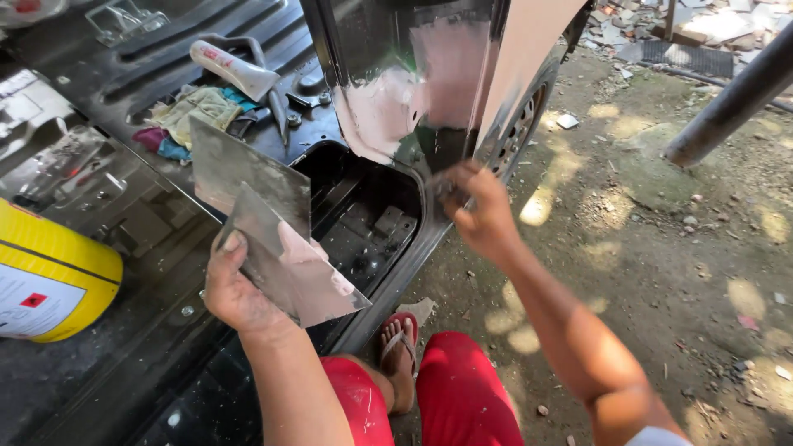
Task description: The person mixes a pink body filler on a metal sheet using a putty knife, then applies the filler to a damaged area on a car door. They smooth the filler over the surface and scrape excess material back onto the sheet.
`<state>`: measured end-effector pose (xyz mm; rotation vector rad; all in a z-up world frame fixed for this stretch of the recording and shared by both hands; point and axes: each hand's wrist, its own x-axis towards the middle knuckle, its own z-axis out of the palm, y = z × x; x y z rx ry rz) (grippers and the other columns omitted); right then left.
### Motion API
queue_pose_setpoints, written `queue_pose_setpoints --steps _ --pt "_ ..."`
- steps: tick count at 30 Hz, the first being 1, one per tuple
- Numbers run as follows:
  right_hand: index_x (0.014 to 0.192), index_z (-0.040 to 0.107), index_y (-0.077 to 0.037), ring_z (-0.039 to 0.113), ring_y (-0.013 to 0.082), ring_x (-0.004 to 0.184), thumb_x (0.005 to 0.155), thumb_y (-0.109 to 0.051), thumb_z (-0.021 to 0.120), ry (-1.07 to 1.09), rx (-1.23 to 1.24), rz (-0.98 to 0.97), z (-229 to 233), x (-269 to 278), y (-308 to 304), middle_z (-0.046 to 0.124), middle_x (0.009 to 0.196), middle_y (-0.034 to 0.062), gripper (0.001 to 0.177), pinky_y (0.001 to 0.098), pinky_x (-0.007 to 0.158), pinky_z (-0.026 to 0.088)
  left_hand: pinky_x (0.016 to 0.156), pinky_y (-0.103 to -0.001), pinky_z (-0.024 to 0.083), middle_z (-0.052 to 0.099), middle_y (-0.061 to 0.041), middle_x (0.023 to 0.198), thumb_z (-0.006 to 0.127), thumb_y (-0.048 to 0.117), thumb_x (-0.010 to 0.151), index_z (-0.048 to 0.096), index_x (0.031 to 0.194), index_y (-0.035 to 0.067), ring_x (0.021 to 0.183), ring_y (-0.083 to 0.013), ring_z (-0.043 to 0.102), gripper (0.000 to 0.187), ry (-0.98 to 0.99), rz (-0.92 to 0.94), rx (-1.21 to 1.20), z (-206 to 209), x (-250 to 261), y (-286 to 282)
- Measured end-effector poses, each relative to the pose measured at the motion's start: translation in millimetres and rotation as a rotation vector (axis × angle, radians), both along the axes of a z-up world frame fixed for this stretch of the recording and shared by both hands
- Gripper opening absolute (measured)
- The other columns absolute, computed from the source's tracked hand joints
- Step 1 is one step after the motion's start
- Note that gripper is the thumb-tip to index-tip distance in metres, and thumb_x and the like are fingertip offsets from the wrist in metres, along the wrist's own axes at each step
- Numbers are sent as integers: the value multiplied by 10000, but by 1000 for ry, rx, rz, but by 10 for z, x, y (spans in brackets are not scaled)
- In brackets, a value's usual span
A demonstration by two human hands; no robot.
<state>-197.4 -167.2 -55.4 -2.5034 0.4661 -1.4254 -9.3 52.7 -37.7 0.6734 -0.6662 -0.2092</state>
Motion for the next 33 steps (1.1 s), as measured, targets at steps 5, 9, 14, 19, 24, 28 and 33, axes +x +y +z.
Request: queue_pose_setpoints --steps 5,9,14,19,24,28,33 --pt "1025 692 -12 650 237 722 907 -124 675 -383 519 602 389 -487 992 679 912 155 164 328 594 567 838 -373 478 563 -127 802 622 20 878 598 988 -50 758 -214 548 133 100 53 101 -58 -272 -187" --pt "1177 609 -60 650 166 816 999 -140 627 -535 559 749 261 -504 1322 655 1002 104 196 247 702 562 721 -386 578 689 -197 895 738 177 749 651 947 5 851 -330 692 276 262 4 320 -195 -322 -39" --pt "1111 687 -94 637 200 860 738 144 527 -127 398 534 12 -472 1043 665 954 60 470 347 742 576 590 -420 528 676 -133 696 568 207 935 671 934 38 581 -331 626 199 256 -509 23 -44 -543 12" --pt "1147 666 -64 566 302 943 897 120 575 -128 -191 -148 421 -168 -140 612 1051 148 323 370 738 500 529 -380 530 678 -98 800 577 230 925 674 990 28 606 -265 636 233 308 -534 30 -241 -620 -35" --pt "1141 672 -85 500 259 893 923 41 650 -70 -594 -408 1117 147 -533 575 1081 83 253 349 665 428 584 -391 563 628 -35 765 586 262 871 640 877 73 648 -246 648 197 495 -508 204 -347 -547 2" --pt "1090 707 -99 527 288 993 855 77 668 -50 -764 -486 1203 379 -707 567 1178 87 296 387 786 442 564 -392 559 653 -69 765 597 197 858 668 892 43 652 -281 658 172 475 -507 165 -491 -440 -28" --pt "1148 677 -58 529 365 948 905 -5 641 19 -673 -417 1063 467 -675 565 1138 143 251 454 852 478 602 -361 579 721 -132 827 646 133 828 697 926 21 725 -316 711 157 517 -369 214 -1023 -170 -6"
